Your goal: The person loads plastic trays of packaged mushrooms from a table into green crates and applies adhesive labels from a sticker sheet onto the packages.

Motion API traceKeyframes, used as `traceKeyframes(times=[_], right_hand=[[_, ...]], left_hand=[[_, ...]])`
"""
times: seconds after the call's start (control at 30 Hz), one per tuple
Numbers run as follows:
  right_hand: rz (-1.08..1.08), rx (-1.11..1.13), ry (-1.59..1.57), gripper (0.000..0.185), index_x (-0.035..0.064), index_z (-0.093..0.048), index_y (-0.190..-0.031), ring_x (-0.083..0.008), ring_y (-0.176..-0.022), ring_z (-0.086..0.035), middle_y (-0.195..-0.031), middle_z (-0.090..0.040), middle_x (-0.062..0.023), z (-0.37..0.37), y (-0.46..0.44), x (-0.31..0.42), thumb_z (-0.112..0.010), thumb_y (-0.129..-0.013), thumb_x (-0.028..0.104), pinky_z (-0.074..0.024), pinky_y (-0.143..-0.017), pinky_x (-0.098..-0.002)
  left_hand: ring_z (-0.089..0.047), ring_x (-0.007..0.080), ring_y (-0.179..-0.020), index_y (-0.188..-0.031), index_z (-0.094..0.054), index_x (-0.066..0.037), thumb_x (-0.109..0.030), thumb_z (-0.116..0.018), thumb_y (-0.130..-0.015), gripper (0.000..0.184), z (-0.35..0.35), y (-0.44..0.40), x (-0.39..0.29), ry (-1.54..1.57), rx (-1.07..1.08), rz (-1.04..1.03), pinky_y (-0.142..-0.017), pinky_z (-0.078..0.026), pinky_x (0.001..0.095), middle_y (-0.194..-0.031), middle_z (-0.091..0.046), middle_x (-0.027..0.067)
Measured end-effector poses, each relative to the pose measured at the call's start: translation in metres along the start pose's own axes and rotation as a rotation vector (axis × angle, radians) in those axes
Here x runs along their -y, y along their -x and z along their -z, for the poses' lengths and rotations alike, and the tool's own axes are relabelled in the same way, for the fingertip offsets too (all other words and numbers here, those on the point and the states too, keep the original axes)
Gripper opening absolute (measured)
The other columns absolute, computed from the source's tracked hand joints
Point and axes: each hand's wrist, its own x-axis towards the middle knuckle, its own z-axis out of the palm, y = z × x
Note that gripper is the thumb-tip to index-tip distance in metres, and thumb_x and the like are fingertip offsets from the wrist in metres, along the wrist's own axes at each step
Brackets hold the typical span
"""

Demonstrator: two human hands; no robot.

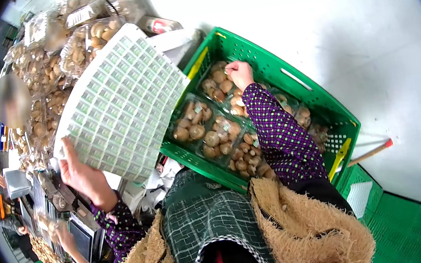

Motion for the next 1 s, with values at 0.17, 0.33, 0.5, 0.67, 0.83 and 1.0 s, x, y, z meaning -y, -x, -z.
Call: traceKeyframes(times=[0.17,0.33,0.5,0.67,0.83,1.0], right_hand=[[-0.026,0.115,0.236,0.024,0.0086,-0.071,-0.09,-0.0267,-0.077,-0.069,-0.085,-0.07,-0.013,-0.002,-0.018,-0.034,-0.077,-0.073,0.023,-0.0538,-0.072,-0.0356],[-0.124,-0.074,0.496,0.06,-0.0052,-0.058,-0.113,-0.0274,-0.075,-0.067,-0.081,-0.068,-0.0194,0.014,-0.005,0.013,-0.083,-0.069,0.028,-0.0521,-0.069,-0.0378],[0.149,-0.051,-0.159,0.018,-0.0013,-0.059,-0.107,-0.0071,-0.077,-0.053,-0.088,-0.06,-0.0012,0.009,0.089,0.149,-0.063,-0.091,0.005,-0.0464,-0.068,-0.0221],[0.225,0.461,-0.249,0.016,-0.0017,-0.065,-0.099,-0.0078,-0.069,-0.055,-0.082,-0.063,-0.004,-0.048,0.094,0.267,-0.068,-0.085,0.004,-0.0463,-0.063,-0.0222],[0.409,0.553,-0.25,0.035,-0.002,-0.059,-0.111,-0.0143,-0.078,-0.057,-0.088,-0.062,-0.0074,-0.149,0.023,0.335,-0.071,-0.082,0.011,-0.0483,-0.074,-0.0278],[0.795,0.079,0.361,0.053,-0.0002,-0.059,-0.098,-0.0329,-0.1,-0.055,-0.106,-0.058,-0.0177,-0.231,-0.077,0.363,-0.077,-0.069,0.041,-0.0436,-0.088,-0.0451]], left_hand=[[-0.06,0.009,-0.072,-0.096,-0.068,-0.002,-0.015,-0.065,-0.092,0.013,-0.04,-0.028,0.066,0.168,-0.037,0.006,-0.065,-0.046,0.0229,-0.088,-0.068,0.0044],[-0.054,0.005,-0.072,-0.096,-0.067,-0.001,-0.019,-0.063,-0.094,0.019,-0.112,-0.036,0.087,0.138,-0.02,0.117,-0.064,-0.043,0.0228,-0.082,-0.065,0.0004],[-0.063,0.0172,-0.073,-0.098,-0.067,0.004,-0.029,-0.064,-0.089,0.034,-0.095,-0.028,0.19,-0.221,0.132,0.278,-0.067,-0.048,0.0317,-0.081,-0.069,0.0113],[-0.067,0.0291,-0.079,-0.09,-0.069,0.004,-0.04,-0.067,-0.083,0.045,-0.04,-0.042,0.189,-0.652,0.516,0.519,-0.074,-0.051,0.0381,-0.082,-0.069,0.0181],[-0.046,0.0355,-0.123,-0.129,-0.045,0.0,-0.043,-0.079,-0.073,0.079,-0.028,-0.153,0.145,-0.716,0.148,-0.37,-0.099,-0.04,0.0418,-0.13,-0.049,0.0217],[-0.049,0.0345,-0.122,-0.131,-0.047,0.0,-0.049,-0.079,-0.07,0.084,-0.058,-0.256,0.146,-1.0,0.347,-0.552,-0.098,-0.042,0.0421,-0.13,-0.052,0.0201]])
